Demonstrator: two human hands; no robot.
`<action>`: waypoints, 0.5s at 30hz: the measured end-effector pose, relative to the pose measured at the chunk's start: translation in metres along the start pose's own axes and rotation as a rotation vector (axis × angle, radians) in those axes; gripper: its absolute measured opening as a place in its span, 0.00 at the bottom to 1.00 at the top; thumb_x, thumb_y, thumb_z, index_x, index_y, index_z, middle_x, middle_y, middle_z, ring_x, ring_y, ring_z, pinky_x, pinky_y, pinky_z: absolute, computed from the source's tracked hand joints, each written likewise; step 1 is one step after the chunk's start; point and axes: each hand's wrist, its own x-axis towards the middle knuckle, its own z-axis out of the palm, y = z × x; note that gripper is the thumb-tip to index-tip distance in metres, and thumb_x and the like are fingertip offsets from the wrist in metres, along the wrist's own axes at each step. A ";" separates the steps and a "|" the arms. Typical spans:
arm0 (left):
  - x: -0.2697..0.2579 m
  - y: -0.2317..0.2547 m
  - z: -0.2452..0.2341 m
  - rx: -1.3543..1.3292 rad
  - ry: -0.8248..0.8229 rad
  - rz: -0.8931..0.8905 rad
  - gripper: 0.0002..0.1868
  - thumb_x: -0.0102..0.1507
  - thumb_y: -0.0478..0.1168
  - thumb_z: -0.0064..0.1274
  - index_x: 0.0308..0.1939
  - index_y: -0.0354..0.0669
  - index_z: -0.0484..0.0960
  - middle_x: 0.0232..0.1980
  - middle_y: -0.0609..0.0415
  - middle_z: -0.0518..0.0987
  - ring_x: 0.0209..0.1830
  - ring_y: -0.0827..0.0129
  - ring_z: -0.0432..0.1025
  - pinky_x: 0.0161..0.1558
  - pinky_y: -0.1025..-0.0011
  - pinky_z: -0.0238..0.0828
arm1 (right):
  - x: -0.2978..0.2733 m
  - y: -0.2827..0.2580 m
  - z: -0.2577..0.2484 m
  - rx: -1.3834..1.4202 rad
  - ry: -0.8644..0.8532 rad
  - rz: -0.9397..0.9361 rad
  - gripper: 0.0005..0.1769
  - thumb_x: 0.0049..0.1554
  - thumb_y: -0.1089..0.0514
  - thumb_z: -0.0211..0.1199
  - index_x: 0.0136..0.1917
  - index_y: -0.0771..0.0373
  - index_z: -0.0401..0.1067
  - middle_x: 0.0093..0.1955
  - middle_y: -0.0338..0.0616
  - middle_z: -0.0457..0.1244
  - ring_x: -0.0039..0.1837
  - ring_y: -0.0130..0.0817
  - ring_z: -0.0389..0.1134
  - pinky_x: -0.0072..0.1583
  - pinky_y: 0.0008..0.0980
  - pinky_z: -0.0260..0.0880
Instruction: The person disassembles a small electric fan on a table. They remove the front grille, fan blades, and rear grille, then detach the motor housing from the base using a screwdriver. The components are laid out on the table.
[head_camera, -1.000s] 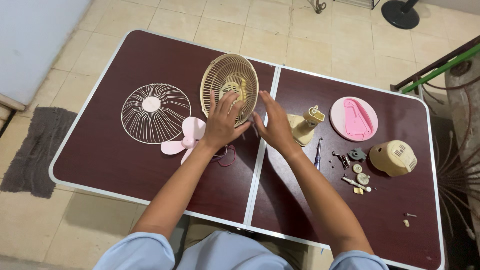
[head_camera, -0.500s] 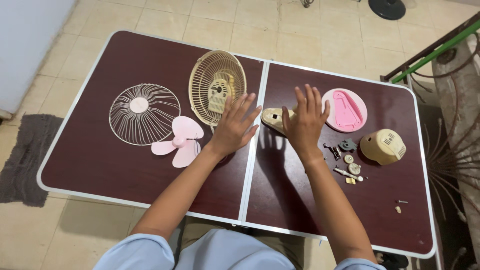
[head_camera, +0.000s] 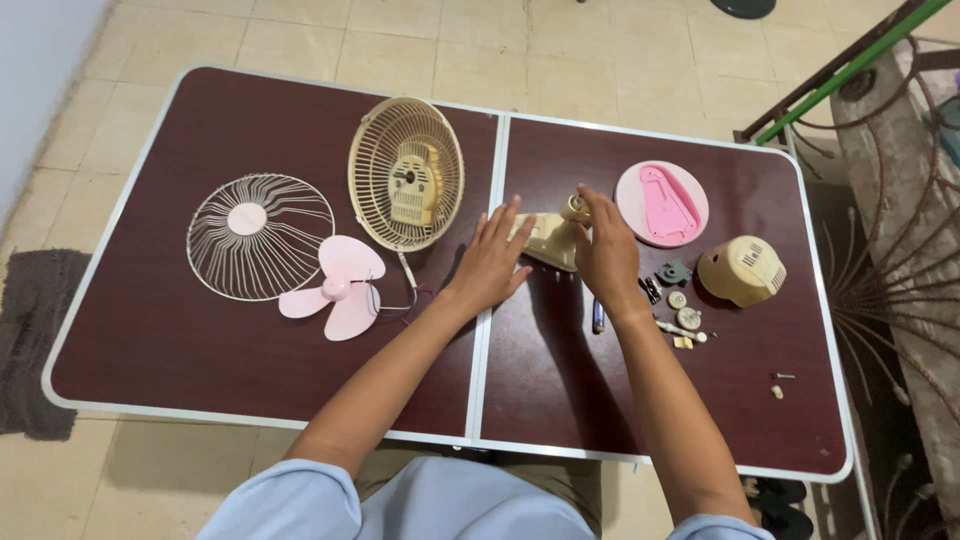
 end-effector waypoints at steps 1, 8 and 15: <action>-0.001 -0.001 0.005 -0.010 -0.018 -0.021 0.46 0.59 0.47 0.63 0.76 0.39 0.57 0.79 0.31 0.49 0.79 0.39 0.48 0.75 0.39 0.44 | -0.001 0.000 -0.002 0.004 0.014 -0.030 0.32 0.57 0.68 0.66 0.73 0.58 0.64 0.68 0.51 0.63 0.63 0.51 0.70 0.61 0.44 0.72; -0.010 -0.013 0.028 -0.022 -0.100 -0.084 0.49 0.57 0.48 0.65 0.76 0.37 0.56 0.77 0.35 0.56 0.78 0.39 0.50 0.73 0.37 0.44 | -0.009 0.004 -0.007 0.156 -0.029 -0.098 0.33 0.56 0.72 0.63 0.73 0.59 0.63 0.68 0.57 0.63 0.66 0.55 0.69 0.64 0.44 0.71; -0.022 -0.010 0.037 -0.129 -0.127 -0.095 0.40 0.61 0.48 0.61 0.73 0.38 0.62 0.75 0.40 0.64 0.78 0.48 0.57 0.73 0.38 0.49 | -0.032 0.025 0.014 0.244 -0.049 0.012 0.44 0.60 0.68 0.63 0.83 0.60 0.45 0.72 0.65 0.60 0.74 0.59 0.62 0.69 0.48 0.66</action>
